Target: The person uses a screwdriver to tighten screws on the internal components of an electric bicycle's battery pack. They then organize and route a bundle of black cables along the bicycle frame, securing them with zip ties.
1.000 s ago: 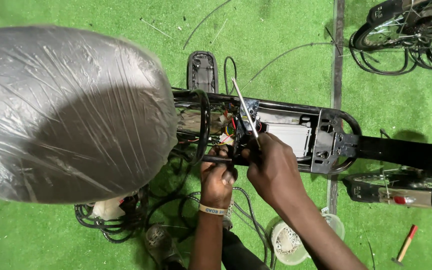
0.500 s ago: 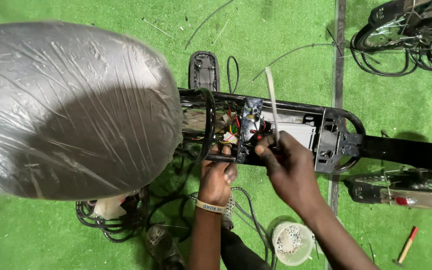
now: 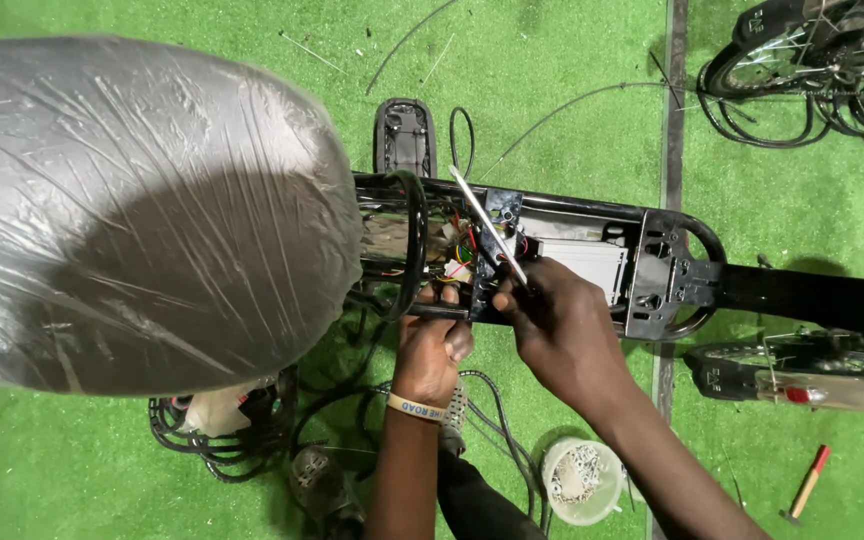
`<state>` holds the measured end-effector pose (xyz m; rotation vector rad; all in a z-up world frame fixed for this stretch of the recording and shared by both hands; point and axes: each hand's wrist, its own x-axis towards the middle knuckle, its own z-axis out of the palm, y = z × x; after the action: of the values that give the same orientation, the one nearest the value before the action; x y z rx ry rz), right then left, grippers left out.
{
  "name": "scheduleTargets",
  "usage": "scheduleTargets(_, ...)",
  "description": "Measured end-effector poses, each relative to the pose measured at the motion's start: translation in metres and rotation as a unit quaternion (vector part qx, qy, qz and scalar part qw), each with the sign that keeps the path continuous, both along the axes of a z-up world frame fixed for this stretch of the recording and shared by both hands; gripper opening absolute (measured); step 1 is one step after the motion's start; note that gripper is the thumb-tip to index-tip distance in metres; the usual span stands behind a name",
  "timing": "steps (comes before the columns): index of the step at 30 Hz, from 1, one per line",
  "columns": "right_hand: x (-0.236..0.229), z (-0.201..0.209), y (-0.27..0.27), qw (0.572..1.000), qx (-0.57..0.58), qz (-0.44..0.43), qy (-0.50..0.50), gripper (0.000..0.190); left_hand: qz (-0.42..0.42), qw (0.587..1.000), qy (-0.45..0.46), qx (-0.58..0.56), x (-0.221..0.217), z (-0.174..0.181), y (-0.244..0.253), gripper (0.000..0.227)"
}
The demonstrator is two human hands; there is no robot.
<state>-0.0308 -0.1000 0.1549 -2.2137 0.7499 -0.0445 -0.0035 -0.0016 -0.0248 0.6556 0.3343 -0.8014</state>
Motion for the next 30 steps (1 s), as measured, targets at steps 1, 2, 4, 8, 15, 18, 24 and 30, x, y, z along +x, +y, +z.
scheduleTargets(1, 0.0, -0.004, -0.001, 1.0, -0.001, 0.0, 0.0, 0.002, 0.0, 1.0, 0.0, -0.001, 0.001, 0.005, 0.0, 0.006)
scheduleTargets(2, -0.001, -0.008, -0.002, 1.0, -0.023, 0.007, 0.01, 0.002, -0.001, 1.0, 0.007, 0.009, 0.003, 0.009, 0.001, 0.006)
scheduleTargets(4, -0.001, -0.013, -0.003, 0.999, -0.047, 0.014, 0.021, 0.003, -0.002, 1.0, 0.014, 0.016, 0.003, 0.014, 0.0, 0.006)
scheduleTargets(8, 0.011, -0.009, 0.003, 0.992, -0.066, 0.015, 0.104, 0.01, 0.007, 0.999, 0.019, 0.025, 0.005, 0.021, 0.0, 0.006)
scheduleTargets(15, 0.034, -0.002, -0.001, 0.966, -0.063, 0.015, 0.25, 0.012, 0.02, 0.997, 0.059, 0.044, -0.008, -0.035, -0.009, 0.013)
scheduleTargets(18, 0.024, -0.002, 0.002, 0.974, -0.043, 0.027, 0.222, 0.015, 0.024, 0.996, 0.058, 0.066, -0.002, 0.001, -0.002, 0.014)
scheduleTargets(24, 0.02, -0.004, 0.011, 0.981, -0.062, -0.044, 0.18, 0.013, 0.025, 0.996, 0.035, 0.075, 0.001, 0.027, 0.0, 0.009)
scheduleTargets(30, 0.014, -0.007, 0.033, 0.983, -0.066, -0.148, 0.089, 0.017, 0.023, 0.997, 0.017, 0.077, -0.001, 0.013, -0.006, 0.007)
